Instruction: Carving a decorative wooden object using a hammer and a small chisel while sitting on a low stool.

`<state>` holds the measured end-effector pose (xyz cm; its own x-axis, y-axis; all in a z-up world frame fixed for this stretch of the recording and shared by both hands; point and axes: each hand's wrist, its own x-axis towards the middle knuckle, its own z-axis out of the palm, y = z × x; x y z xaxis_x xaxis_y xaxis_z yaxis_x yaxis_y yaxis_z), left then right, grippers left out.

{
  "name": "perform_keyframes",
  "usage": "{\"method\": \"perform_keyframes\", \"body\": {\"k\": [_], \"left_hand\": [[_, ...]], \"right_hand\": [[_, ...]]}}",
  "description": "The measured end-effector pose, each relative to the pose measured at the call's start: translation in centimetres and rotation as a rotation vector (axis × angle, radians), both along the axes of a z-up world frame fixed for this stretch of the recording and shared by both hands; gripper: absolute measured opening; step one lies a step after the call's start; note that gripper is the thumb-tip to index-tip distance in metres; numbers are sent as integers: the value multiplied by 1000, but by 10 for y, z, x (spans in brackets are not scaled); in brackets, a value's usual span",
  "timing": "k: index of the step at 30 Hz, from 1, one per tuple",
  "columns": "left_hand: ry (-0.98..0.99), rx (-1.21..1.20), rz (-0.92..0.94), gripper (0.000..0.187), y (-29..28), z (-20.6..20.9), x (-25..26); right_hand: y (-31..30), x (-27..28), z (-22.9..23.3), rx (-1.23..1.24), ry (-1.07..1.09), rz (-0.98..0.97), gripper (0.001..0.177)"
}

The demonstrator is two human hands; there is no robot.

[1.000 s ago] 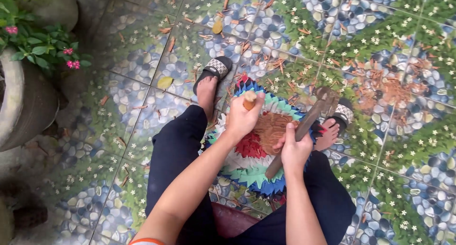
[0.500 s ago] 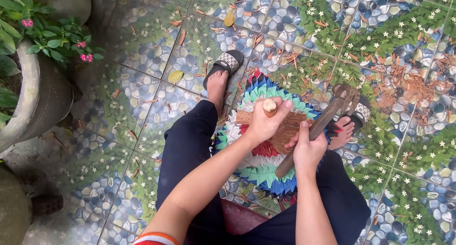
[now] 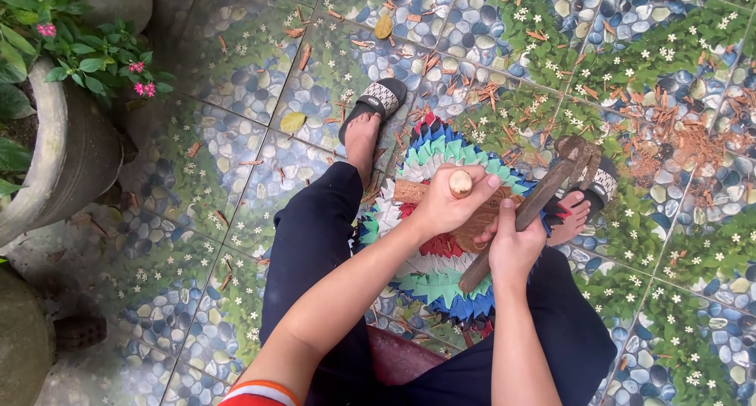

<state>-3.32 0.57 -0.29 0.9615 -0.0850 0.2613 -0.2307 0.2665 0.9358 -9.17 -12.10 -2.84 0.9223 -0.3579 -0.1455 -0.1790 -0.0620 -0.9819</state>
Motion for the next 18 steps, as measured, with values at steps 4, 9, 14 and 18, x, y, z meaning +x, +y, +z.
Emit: {"method": "perform_keyframes", "body": {"k": [4, 9, 14, 18], "left_hand": [[7, 15, 54, 48, 2, -3, 0], [92, 33, 107, 46, 3, 8, -1], [84, 125, 31, 39, -7, 59, -15], [124, 176, 19, 35, -10, 62, -9]], "right_hand": [[0, -2, 5, -7, -8, 10, 33], [-1, 0, 4, 2, 0, 16, 32], [-11, 0, -22, -68, -26, 25, 36], [-12, 0, -20, -101, -41, 34, 38]]}}
